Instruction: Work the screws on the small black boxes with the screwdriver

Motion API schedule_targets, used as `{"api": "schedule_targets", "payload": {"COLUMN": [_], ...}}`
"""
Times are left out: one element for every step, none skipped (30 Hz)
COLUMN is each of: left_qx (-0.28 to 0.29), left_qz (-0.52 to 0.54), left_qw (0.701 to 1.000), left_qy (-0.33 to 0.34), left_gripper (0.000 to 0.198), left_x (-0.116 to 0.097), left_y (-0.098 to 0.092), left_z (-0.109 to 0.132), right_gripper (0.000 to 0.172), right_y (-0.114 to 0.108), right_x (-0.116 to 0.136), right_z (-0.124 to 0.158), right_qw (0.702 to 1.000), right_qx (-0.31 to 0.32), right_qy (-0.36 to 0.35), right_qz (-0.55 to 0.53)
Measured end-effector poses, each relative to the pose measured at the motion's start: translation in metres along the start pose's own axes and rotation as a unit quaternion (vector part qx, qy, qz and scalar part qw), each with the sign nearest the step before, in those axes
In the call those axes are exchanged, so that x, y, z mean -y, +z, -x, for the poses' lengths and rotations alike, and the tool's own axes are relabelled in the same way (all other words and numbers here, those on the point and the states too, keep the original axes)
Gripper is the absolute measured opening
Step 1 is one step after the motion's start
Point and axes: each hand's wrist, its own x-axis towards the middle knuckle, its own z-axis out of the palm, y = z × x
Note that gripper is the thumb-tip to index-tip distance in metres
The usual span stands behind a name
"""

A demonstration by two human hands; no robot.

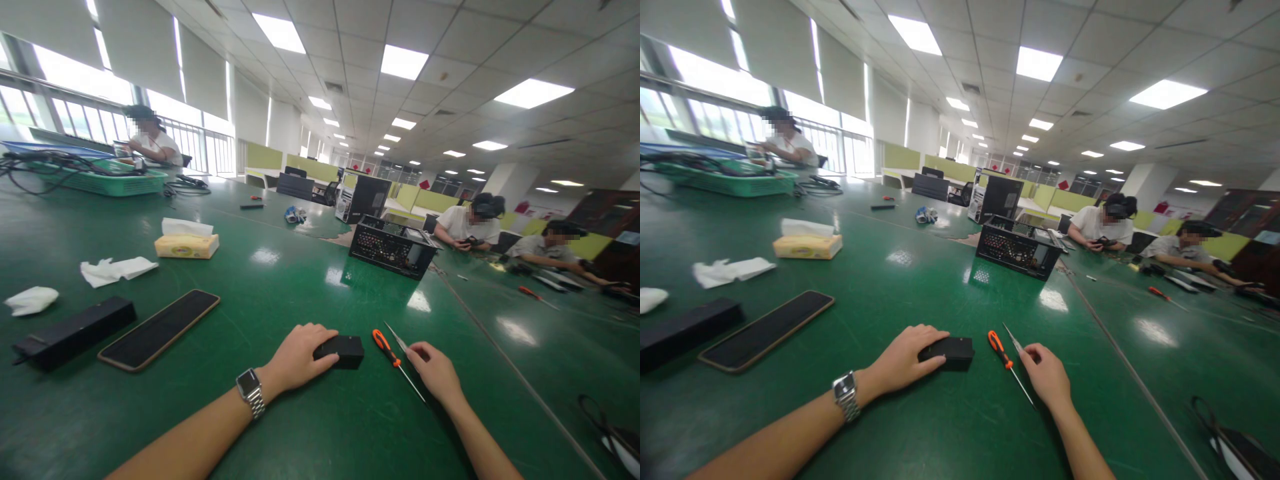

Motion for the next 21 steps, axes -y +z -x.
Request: {"api": "schedule_targets", "payload": {"left_qx": [0.000,0.000,0.000,0.000,0.000,0.000,-0.001,-0.001,-0.001,-0.002,-0.003,-0.004,-0.005,-0.005,-0.005,-0.004,-0.003,-0.002,-0.001,0.000,0.000], "left_qz": [0.000,0.001,0.002,0.003,0.004,0.005,0.006,0.006,0.006,0.007,0.007,0.007,0.006,0.006,0.005,0.004,0.003,0.002,0.002,0.002,0.002], "left_qw": [1.000,1.000,1.000,1.000,1.000,1.000,1.000,1.000,1.000,1.000,1.000,1.000,1.000,1.000,1.000,1.000,1.000,1.000,1.000,1.000,1.000], "left_qy": [0.000,0.000,-0.001,-0.002,-0.003,-0.003,-0.002,-0.002,-0.002,-0.003,-0.003,-0.003,-0.003,-0.002,-0.001,0.000,0.000,0.000,-0.001,-0.002,-0.003], "left_gripper": [0.041,0.041,0.041,0.041,0.041,0.041,0.040,0.040,0.040,0.041,0.041,0.041,0.041,0.041,0.041,0.041,0.041,0.041,0.041,0.041,0.041], "left_x": [-0.0001,-0.0003,-0.0004,-0.0006,-0.0008,-0.0008,-0.0009,-0.0008,-0.0007,-0.0006,-0.0004,-0.0001,0.0001,0.0003,0.0005,0.0006,0.0006,0.0005,0.0004,0.0001,-0.0002], "left_y": [-0.0001,-0.0003,-0.0005,-0.0007,-0.0009,-0.0010,-0.0010,-0.0009,-0.0008,-0.0006,-0.0004,-0.0002,0.0000,0.0001,0.0002,0.0002,0.0002,0.0001,0.0000,-0.0002,-0.0004], "left_z": [0.0000,-0.0001,-0.0001,-0.0002,-0.0002,-0.0001,0.0000,0.0001,0.0002,0.0003,0.0004,0.0004,0.0005,0.0004,0.0004,0.0003,0.0002,0.0000,-0.0001,-0.0002,-0.0003], "right_gripper": [0.031,0.031,0.031,0.031,0.031,0.031,0.031,0.032,0.032,0.032,0.032,0.031,0.031,0.031,0.031,0.031,0.031,0.031,0.031,0.031,0.031], "right_y": [-0.0002,-0.0004,-0.0005,-0.0007,-0.0007,-0.0007,-0.0006,-0.0004,-0.0001,0.0002,0.0005,0.0007,0.0009,0.0010,0.0010,0.0010,0.0008,0.0007,0.0005,0.0004,0.0003], "right_x": [0.0003,0.0005,0.0007,0.0008,0.0007,0.0006,0.0003,-0.0001,-0.0006,-0.0010,-0.0014,-0.0016,-0.0018,-0.0018,-0.0017,-0.0014,-0.0012,-0.0009,-0.0007,-0.0005,-0.0003], "right_z": [0.0002,0.0004,0.0006,0.0008,0.0009,0.0010,0.0010,0.0008,0.0006,0.0004,0.0001,-0.0001,-0.0002,-0.0002,-0.0002,0.0000,0.0002,0.0004,0.0005,0.0007,0.0007], "right_qw": [1.000,1.000,1.000,1.000,1.000,1.000,1.000,1.000,1.000,1.000,1.000,1.000,1.000,1.000,1.000,1.000,1.000,1.000,1.000,1.000,1.000], "right_qx": [0.000,-0.001,-0.002,-0.002,-0.003,-0.003,-0.004,-0.003,-0.004,-0.004,-0.004,-0.005,-0.005,-0.006,-0.006,-0.006,-0.006,-0.006,-0.006,-0.006,-0.006], "right_qy": [0.000,0.000,-0.001,-0.001,-0.002,-0.002,-0.002,-0.002,-0.002,-0.002,-0.002,-0.002,-0.003,-0.003,-0.002,-0.002,-0.002,-0.001,0.000,0.000,0.000], "right_qz": [0.000,0.000,0.000,0.001,0.001,0.001,0.001,0.000,0.000,-0.001,-0.001,-0.002,-0.002,-0.003,-0.003,-0.004,-0.004,-0.004,-0.004,-0.003,-0.003]}}
